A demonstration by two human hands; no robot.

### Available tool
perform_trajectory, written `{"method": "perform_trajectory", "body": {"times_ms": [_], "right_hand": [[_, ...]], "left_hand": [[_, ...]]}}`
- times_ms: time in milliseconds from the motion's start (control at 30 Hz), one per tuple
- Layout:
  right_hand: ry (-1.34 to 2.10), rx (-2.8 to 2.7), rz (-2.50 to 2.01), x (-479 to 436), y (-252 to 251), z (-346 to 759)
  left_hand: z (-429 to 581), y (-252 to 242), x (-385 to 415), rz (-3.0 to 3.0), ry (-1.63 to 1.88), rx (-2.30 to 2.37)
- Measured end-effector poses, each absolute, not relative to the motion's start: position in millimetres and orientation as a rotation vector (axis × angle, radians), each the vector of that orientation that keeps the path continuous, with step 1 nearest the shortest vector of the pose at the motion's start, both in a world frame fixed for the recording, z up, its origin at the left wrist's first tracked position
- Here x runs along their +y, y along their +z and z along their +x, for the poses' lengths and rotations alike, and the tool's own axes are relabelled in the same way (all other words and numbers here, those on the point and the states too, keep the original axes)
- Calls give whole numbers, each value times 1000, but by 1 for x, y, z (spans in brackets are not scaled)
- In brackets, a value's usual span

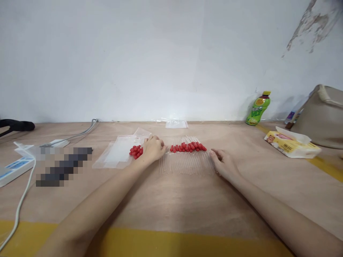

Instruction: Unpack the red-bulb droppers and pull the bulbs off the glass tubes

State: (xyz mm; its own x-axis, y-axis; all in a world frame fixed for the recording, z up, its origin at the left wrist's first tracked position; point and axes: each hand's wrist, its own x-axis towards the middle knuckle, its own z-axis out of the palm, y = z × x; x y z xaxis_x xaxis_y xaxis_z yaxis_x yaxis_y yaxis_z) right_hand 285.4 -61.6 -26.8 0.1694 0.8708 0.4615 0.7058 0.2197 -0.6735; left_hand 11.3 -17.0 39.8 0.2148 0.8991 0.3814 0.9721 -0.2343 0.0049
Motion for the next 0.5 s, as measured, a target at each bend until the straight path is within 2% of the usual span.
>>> {"method": "perform_trajectory", "body": {"times_ms": [300,500], "right_hand": [[436,-1614,-1325,-67,-31,266],[498,-1537,-1317,-62,-28,261]], "left_hand": [[46,37,2,-2261,-302,-1989],[44,37,2,-2185,-394,-2006]]}}
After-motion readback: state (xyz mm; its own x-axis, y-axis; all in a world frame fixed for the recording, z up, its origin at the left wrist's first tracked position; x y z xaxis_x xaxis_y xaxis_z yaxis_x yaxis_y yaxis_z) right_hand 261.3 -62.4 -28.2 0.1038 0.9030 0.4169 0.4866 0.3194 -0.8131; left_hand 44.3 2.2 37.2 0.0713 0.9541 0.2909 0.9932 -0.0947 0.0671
